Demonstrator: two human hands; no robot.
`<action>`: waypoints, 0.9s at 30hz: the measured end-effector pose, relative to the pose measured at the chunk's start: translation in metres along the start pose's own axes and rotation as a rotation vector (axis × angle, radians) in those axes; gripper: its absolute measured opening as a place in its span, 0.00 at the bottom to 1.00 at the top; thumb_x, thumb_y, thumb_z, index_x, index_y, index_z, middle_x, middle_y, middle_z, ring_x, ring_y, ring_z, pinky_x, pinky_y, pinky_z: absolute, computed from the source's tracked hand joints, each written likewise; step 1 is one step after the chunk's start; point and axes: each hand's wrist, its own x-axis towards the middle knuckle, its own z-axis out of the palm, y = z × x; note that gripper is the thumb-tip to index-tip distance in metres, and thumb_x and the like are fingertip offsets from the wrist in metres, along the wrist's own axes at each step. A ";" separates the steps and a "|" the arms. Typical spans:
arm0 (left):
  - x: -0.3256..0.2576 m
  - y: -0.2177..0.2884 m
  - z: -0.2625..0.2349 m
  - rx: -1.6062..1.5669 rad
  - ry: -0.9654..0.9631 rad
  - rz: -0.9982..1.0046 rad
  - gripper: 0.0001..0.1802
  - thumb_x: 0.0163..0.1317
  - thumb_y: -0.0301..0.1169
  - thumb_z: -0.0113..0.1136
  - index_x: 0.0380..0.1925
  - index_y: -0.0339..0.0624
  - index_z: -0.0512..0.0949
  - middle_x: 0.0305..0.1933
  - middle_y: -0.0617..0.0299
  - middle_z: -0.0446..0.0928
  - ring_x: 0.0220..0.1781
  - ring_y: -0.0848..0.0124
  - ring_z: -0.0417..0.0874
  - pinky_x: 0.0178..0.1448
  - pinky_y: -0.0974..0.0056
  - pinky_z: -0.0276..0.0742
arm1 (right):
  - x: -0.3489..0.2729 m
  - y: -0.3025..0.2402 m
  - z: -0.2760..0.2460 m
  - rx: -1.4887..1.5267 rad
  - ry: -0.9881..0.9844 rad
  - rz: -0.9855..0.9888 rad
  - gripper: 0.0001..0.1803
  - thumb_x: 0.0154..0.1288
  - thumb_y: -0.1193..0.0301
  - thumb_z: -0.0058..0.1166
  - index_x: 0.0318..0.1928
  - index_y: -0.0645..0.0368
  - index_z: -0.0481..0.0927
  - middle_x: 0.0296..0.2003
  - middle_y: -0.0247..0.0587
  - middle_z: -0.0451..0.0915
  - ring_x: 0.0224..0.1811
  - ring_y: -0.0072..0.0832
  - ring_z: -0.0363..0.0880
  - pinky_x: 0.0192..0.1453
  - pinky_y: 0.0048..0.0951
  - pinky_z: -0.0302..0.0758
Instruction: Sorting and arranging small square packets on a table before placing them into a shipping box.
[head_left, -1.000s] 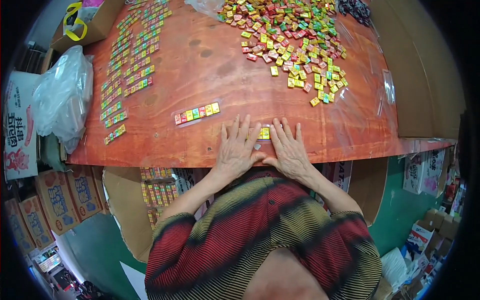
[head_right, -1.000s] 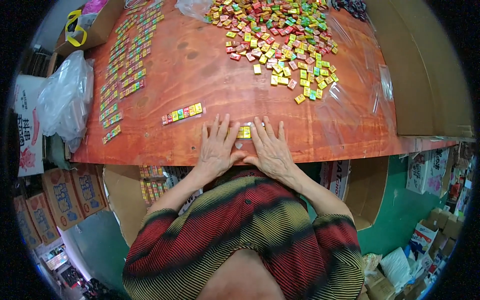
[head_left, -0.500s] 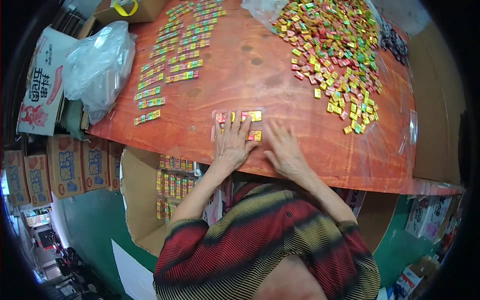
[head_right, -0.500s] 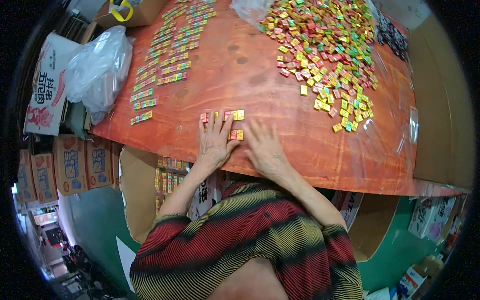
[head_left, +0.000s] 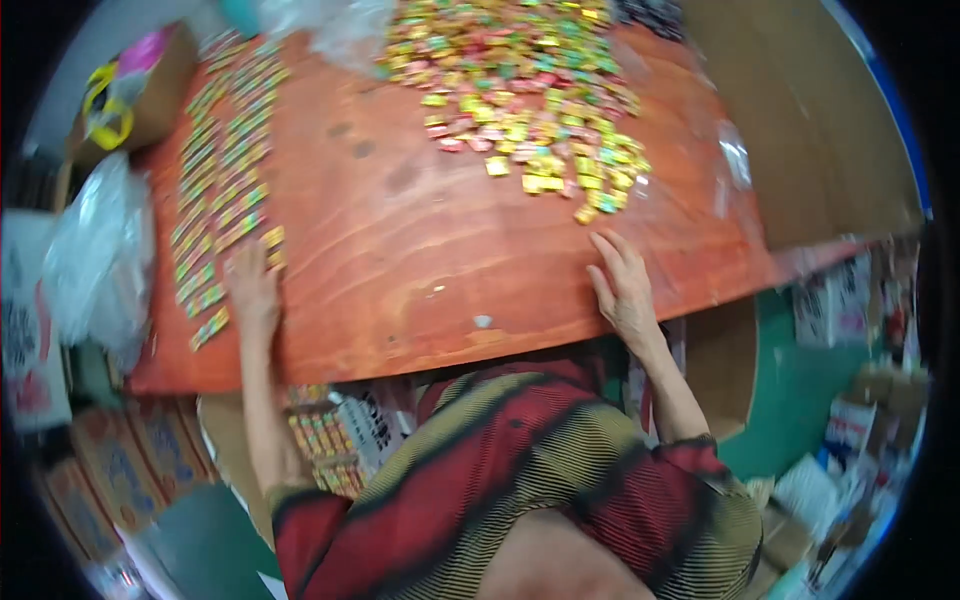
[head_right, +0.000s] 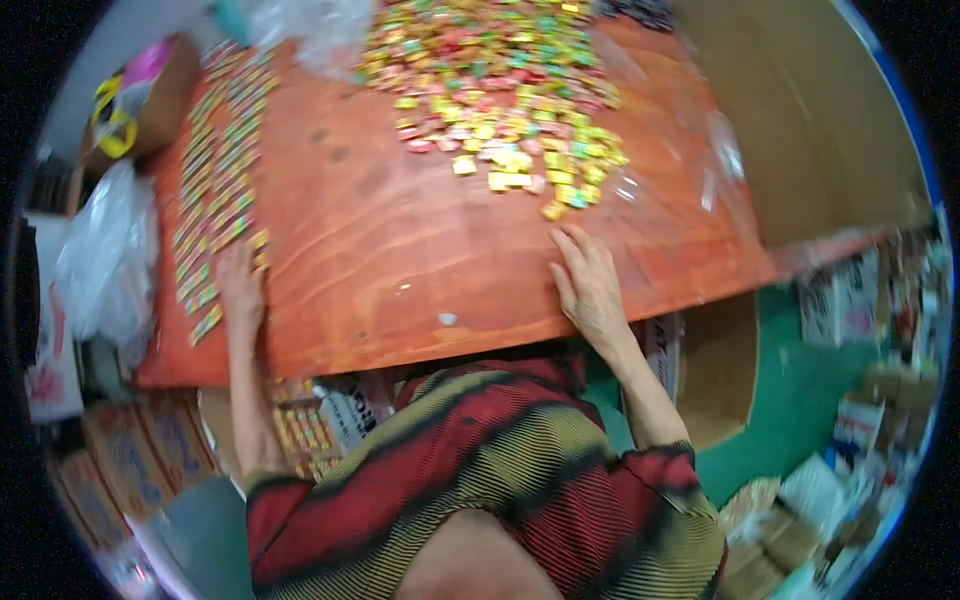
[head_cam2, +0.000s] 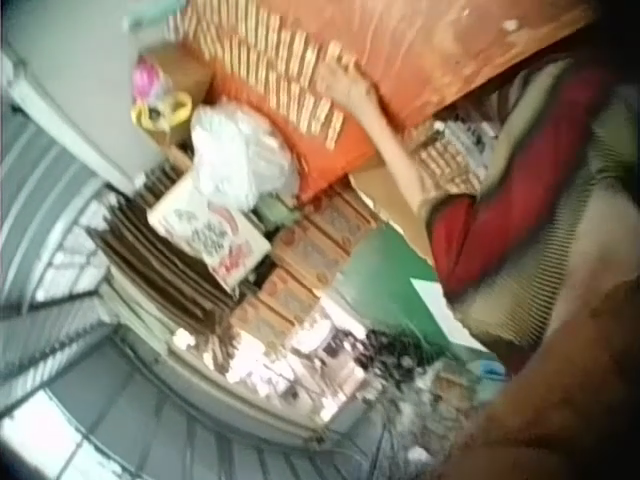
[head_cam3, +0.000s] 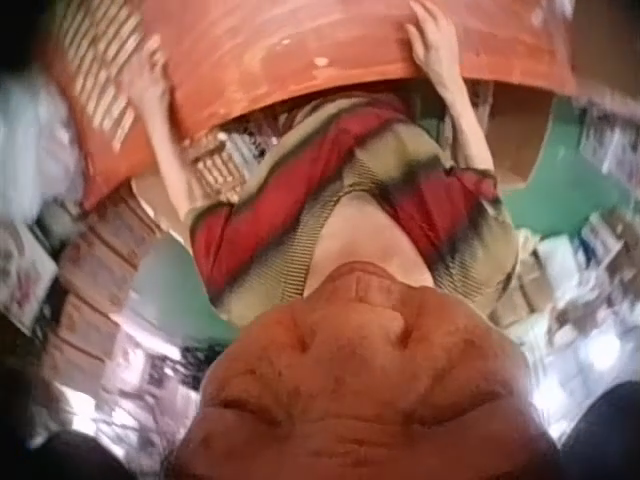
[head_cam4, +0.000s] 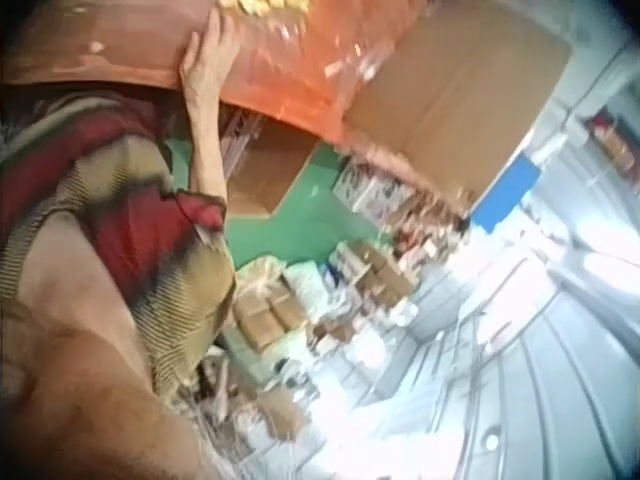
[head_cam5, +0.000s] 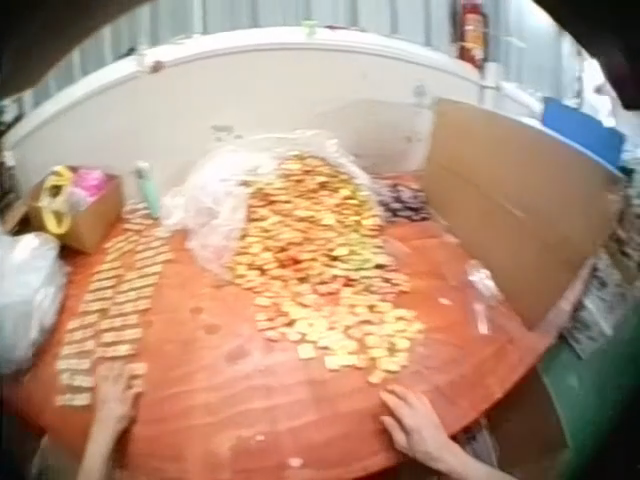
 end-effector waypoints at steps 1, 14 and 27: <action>-0.001 -0.004 -0.001 0.002 0.012 -0.006 0.26 0.61 0.34 0.45 0.59 0.39 0.61 0.63 0.49 0.60 0.66 0.53 0.57 0.68 0.51 0.46 | -0.002 0.009 -0.004 -0.141 0.093 -0.001 0.24 0.56 0.76 0.51 0.55 0.60 0.67 0.55 0.50 0.66 0.59 0.45 0.63 0.62 0.38 0.60; -0.011 0.156 0.000 -0.253 0.372 0.276 0.20 0.56 0.37 0.51 0.46 0.38 0.72 0.50 0.47 0.70 0.54 0.49 0.67 0.60 0.48 0.58 | -0.020 0.001 0.029 -0.399 -0.060 0.145 0.27 0.60 0.67 0.48 0.60 0.58 0.61 0.59 0.52 0.61 0.62 0.48 0.56 0.65 0.49 0.50; -0.010 0.302 0.017 -0.610 0.087 0.583 0.31 0.51 0.46 0.56 0.54 0.41 0.67 0.62 0.48 0.59 0.67 0.50 0.53 0.67 0.41 0.45 | 0.066 0.038 0.042 -0.403 -0.030 -0.108 0.26 0.61 0.73 0.46 0.61 0.54 0.63 0.61 0.50 0.60 0.65 0.46 0.53 0.66 0.52 0.47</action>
